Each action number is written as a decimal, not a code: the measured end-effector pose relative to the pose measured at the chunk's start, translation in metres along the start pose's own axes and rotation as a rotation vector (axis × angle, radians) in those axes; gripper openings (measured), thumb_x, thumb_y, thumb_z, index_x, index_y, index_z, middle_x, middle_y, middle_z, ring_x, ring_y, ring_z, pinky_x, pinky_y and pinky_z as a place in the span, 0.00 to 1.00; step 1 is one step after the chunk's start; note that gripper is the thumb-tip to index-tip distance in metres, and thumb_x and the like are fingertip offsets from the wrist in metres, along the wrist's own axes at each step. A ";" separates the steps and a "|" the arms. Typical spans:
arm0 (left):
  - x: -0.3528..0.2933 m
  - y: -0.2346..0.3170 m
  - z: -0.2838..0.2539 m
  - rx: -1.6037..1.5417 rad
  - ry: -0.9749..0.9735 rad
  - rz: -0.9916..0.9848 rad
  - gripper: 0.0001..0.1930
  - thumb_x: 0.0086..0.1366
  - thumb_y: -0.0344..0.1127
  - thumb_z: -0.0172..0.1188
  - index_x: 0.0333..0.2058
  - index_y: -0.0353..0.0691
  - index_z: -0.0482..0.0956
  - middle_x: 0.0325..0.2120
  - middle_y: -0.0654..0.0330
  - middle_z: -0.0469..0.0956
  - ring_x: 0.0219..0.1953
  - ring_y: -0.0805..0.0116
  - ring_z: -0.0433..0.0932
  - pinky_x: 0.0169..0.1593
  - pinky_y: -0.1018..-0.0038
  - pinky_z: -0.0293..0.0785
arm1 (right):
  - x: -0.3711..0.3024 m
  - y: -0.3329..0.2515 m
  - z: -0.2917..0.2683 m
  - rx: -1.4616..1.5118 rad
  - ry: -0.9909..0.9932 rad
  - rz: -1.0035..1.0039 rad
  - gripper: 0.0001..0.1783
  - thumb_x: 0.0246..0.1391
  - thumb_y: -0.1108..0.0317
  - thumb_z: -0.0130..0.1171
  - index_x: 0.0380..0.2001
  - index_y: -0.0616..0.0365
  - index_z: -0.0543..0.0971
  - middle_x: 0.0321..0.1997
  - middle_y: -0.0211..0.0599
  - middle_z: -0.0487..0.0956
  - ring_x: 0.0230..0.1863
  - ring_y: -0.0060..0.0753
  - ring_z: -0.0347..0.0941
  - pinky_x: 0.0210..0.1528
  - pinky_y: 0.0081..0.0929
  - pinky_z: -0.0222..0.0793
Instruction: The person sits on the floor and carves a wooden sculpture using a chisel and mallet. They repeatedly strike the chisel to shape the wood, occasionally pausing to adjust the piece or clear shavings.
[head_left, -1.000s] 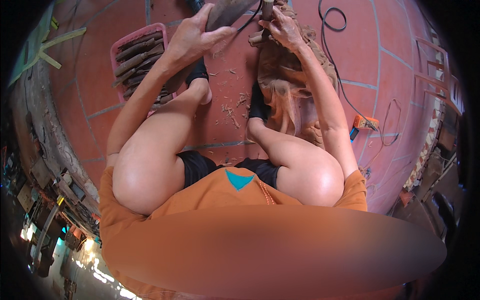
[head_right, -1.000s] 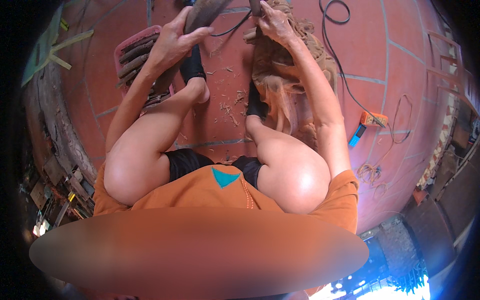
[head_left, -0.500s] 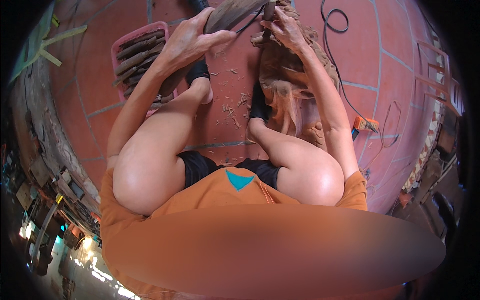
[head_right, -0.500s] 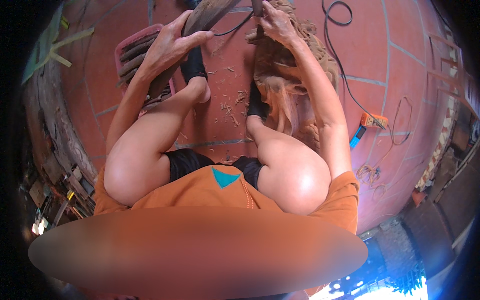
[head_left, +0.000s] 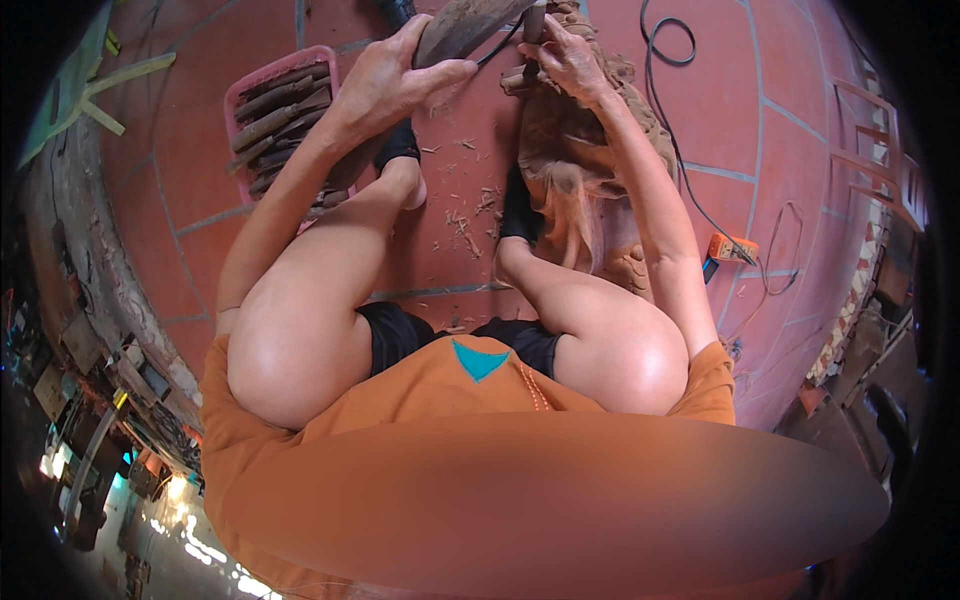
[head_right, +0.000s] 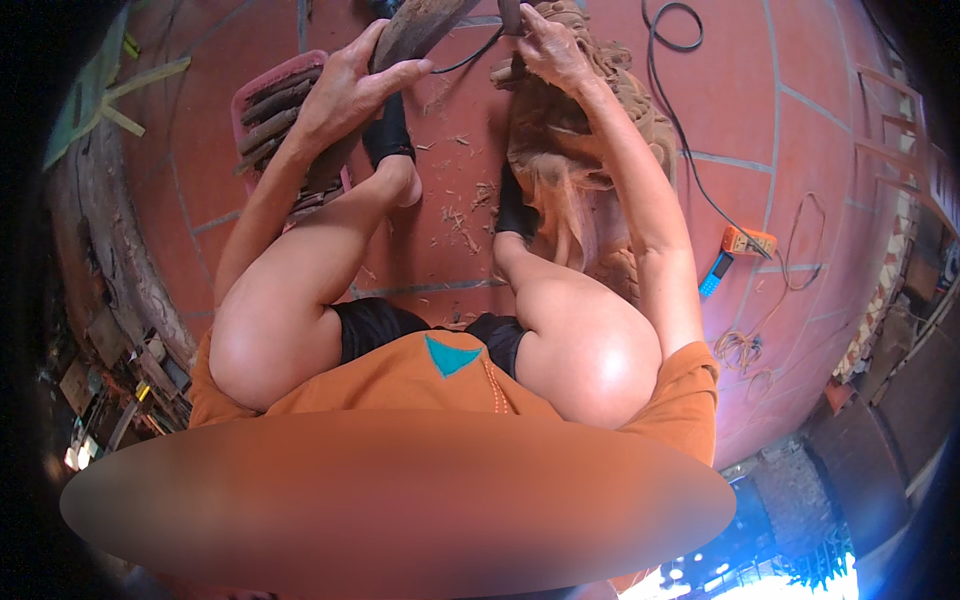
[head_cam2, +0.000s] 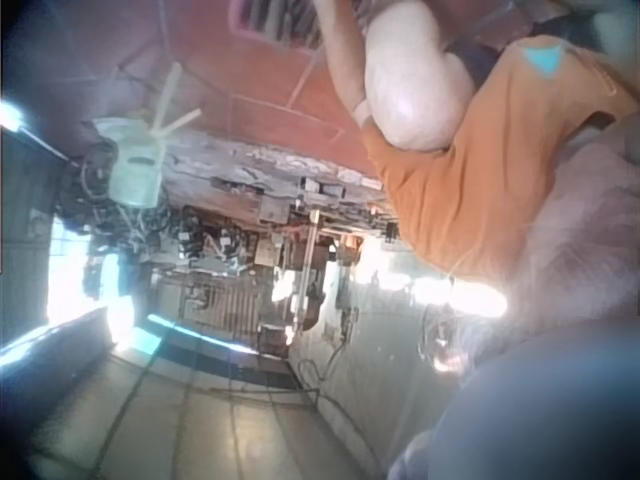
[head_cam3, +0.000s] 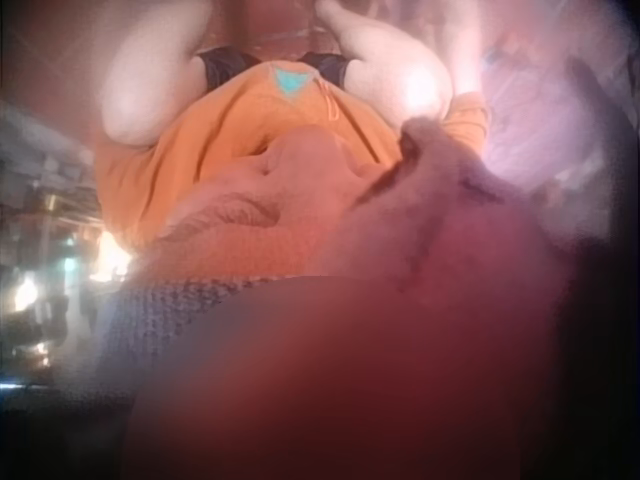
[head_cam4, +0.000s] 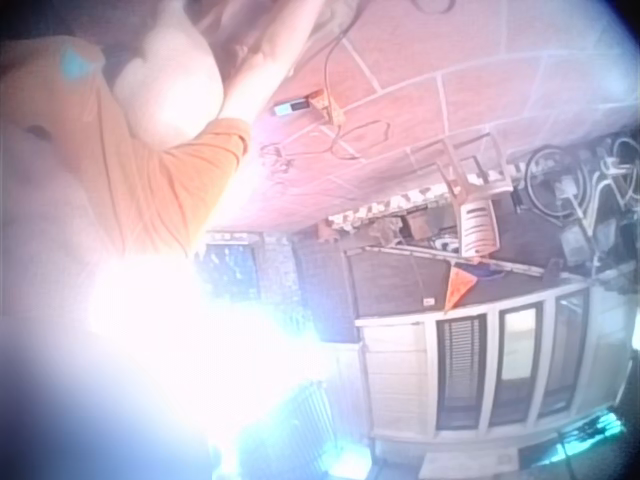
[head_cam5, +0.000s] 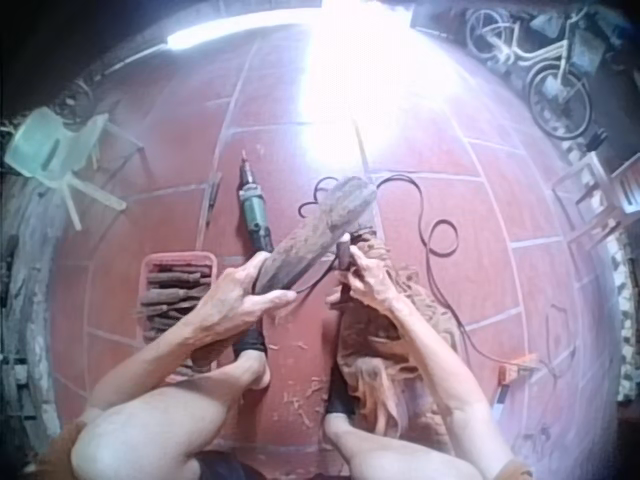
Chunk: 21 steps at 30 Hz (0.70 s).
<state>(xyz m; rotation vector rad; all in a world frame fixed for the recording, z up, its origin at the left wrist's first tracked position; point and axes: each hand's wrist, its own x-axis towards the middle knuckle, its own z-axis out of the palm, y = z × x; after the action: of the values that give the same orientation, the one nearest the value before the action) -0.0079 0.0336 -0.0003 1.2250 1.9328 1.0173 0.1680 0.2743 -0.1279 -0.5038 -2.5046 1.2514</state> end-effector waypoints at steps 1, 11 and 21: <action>0.000 -0.001 0.002 -0.049 0.004 0.025 0.27 0.64 0.55 0.67 0.50 0.40 0.75 0.22 0.63 0.73 0.20 0.73 0.72 0.25 0.70 0.69 | 0.000 0.001 0.000 -0.017 -0.020 0.022 0.14 0.64 0.61 0.66 0.46 0.53 0.75 0.26 0.30 0.77 0.25 0.23 0.71 0.30 0.30 0.67; -0.001 -0.005 -0.006 0.073 -0.043 -0.090 0.24 0.65 0.53 0.66 0.48 0.39 0.76 0.20 0.64 0.71 0.18 0.75 0.71 0.23 0.74 0.67 | 0.000 0.010 0.007 0.068 -0.062 -0.022 0.19 0.65 0.66 0.62 0.56 0.54 0.72 0.42 0.37 0.85 0.35 0.31 0.81 0.40 0.32 0.75; -0.007 -0.005 -0.004 0.223 -0.123 -0.117 0.24 0.66 0.52 0.66 0.50 0.40 0.74 0.21 0.59 0.71 0.20 0.74 0.70 0.25 0.72 0.68 | 0.001 0.002 0.009 -0.046 -0.069 -0.082 0.21 0.62 0.59 0.66 0.53 0.52 0.71 0.34 0.46 0.82 0.37 0.51 0.82 0.38 0.42 0.75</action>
<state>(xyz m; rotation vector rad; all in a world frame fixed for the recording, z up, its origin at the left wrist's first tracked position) -0.0106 0.0246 -0.0015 1.2467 2.0348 0.6653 0.1643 0.2695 -0.1343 -0.3698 -2.5885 1.2029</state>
